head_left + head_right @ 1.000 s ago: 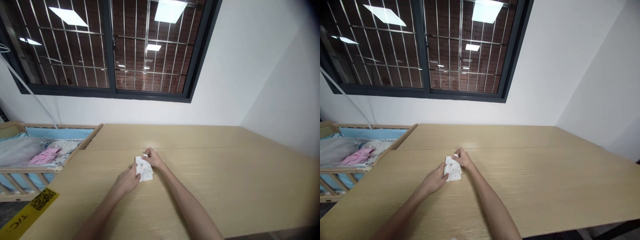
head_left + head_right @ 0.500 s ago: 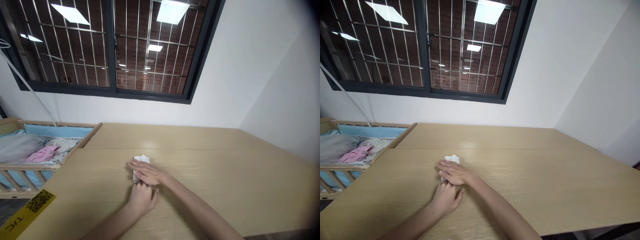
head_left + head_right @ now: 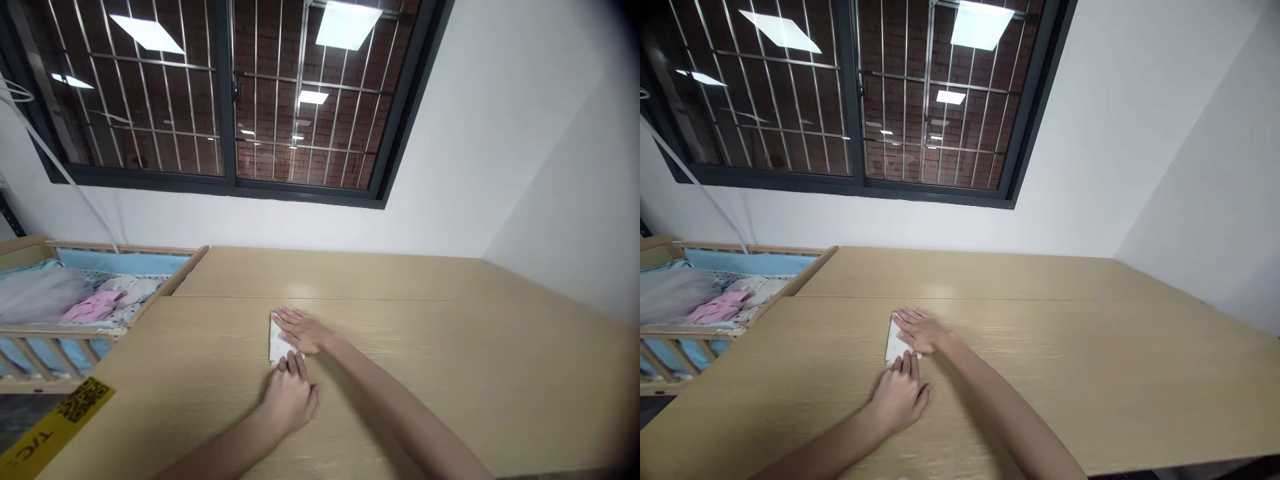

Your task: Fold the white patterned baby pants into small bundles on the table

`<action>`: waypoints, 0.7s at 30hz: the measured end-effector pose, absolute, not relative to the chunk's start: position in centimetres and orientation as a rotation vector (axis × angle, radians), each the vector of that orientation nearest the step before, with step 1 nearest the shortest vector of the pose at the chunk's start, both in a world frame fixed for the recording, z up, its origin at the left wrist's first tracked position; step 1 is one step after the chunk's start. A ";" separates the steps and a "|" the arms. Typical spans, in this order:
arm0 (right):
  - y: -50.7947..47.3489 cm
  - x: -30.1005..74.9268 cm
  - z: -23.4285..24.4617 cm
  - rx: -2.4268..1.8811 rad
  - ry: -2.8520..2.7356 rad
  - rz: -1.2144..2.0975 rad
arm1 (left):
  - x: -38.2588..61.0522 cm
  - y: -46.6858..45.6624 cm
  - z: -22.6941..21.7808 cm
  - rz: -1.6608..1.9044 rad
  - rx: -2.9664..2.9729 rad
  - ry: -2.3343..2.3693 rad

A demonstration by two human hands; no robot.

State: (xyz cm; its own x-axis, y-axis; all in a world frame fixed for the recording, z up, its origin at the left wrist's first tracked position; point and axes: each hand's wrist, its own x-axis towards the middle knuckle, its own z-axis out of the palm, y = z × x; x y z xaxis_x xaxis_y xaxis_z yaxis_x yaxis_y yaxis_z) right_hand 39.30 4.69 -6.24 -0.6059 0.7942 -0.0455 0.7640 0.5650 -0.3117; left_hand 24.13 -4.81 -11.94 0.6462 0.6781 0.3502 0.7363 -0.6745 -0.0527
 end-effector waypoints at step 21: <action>6.4 41.7 -8.6 -1.536 -1.649 0.572 | 19.3 3.7 -8.3 -0.395 -2.529 -1.963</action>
